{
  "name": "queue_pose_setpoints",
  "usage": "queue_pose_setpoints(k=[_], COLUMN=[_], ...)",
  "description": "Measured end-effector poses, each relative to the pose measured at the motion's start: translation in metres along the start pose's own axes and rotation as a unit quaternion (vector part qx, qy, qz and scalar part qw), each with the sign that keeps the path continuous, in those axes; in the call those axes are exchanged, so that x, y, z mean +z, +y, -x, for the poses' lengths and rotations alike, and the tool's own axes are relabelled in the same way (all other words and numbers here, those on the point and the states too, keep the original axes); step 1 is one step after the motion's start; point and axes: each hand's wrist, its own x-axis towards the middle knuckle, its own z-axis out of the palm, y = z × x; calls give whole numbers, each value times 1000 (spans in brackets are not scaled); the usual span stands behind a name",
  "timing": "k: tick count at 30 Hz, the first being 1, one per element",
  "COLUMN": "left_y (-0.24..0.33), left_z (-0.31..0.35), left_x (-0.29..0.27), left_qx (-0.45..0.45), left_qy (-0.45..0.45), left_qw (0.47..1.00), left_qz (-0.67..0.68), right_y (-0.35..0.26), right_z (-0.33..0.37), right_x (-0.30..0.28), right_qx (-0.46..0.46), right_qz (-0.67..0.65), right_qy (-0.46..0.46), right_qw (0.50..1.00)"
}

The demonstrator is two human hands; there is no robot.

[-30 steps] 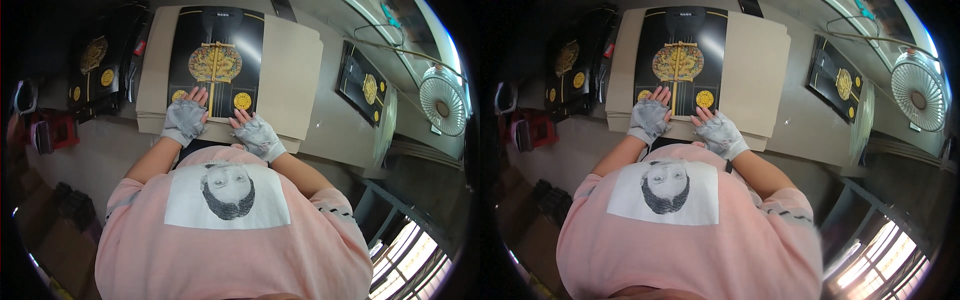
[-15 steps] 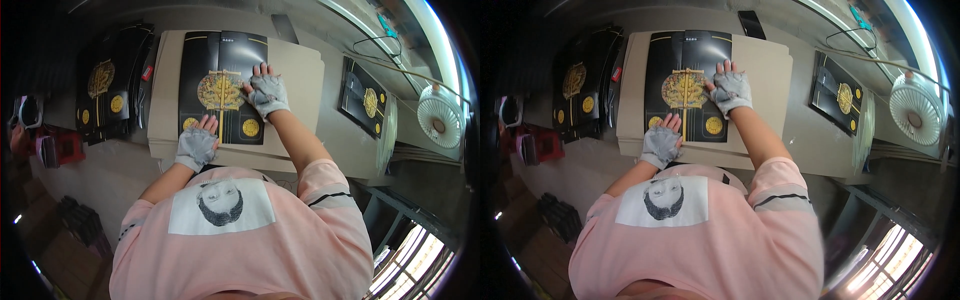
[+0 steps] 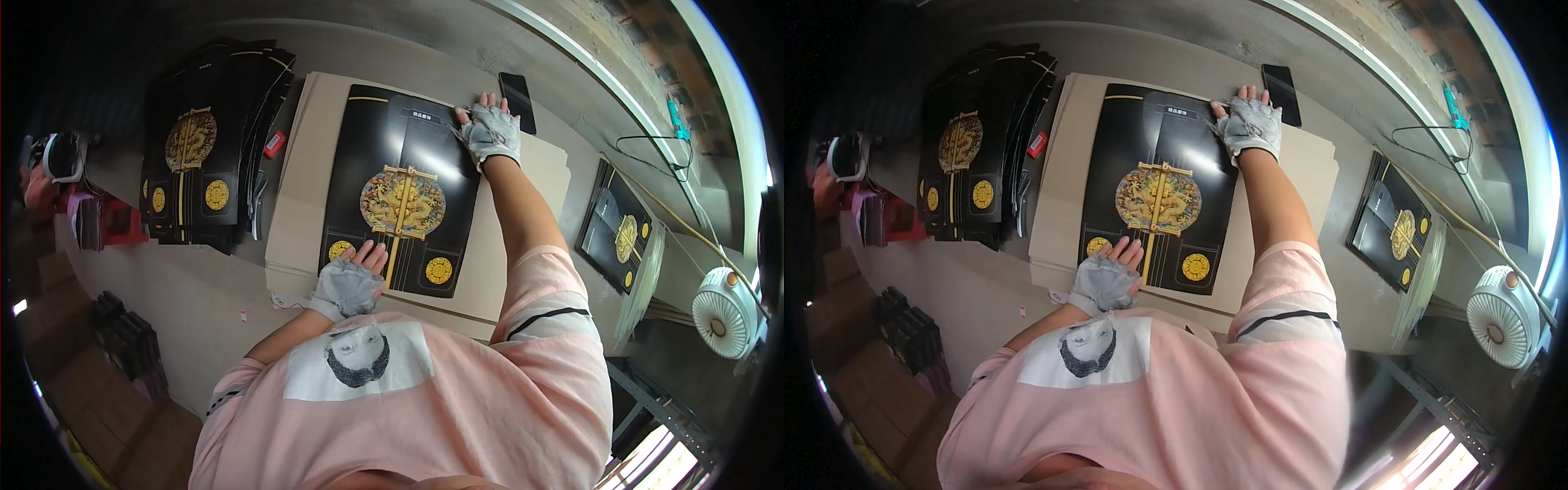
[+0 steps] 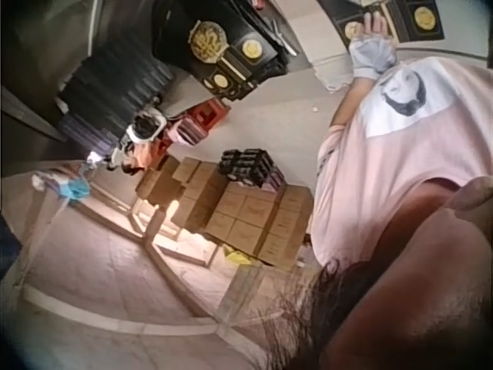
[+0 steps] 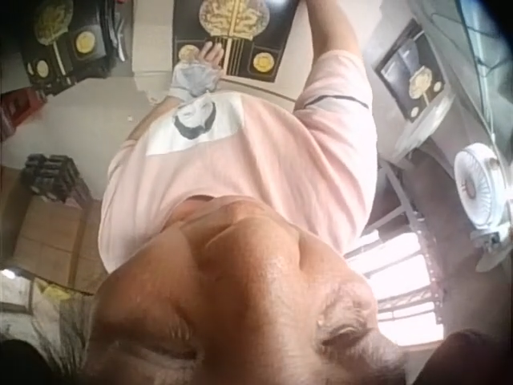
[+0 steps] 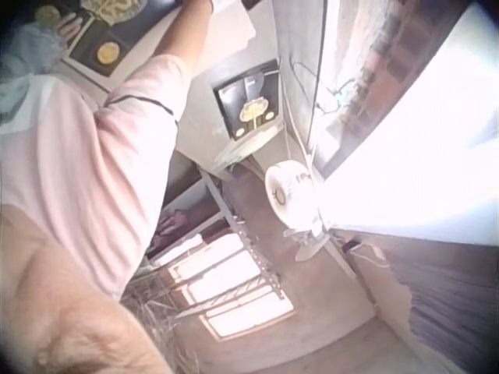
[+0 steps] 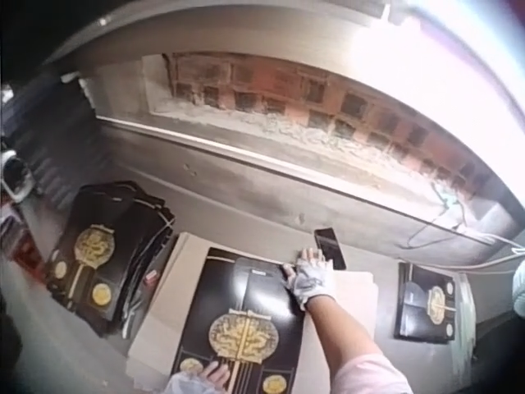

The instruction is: Inspecting and folding black and gold printed paper packaging on a table.

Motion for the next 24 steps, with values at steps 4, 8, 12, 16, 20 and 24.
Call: queue_pose_setpoints(k=[4,8,12,16,20,24], left_y=[-3,-2,-3,-4,-2,-4], left_z=[-1,0,-2,0,-2,3], left_x=[4,3,2,7,2,5], left_qx=[9,6,3,7,12,-16], left_qy=[25,25,13,14,6,-16], left_qw=[999,999,1000,999,999,1000], left_qz=[-19,-20,-23,-32,-34,-17], right_y=[9,29,55,64,73,53], right_z=[0,8,1,-31,-48,-44], right_x=[20,16,11,1,20,3], right_qx=[4,70,107,139,166,177], right_qz=[-7,-118,-309,-321,-400,-433], right_qy=[139,236,66,-128,-171,-182], right_qw=[990,962,943,928,885,865])
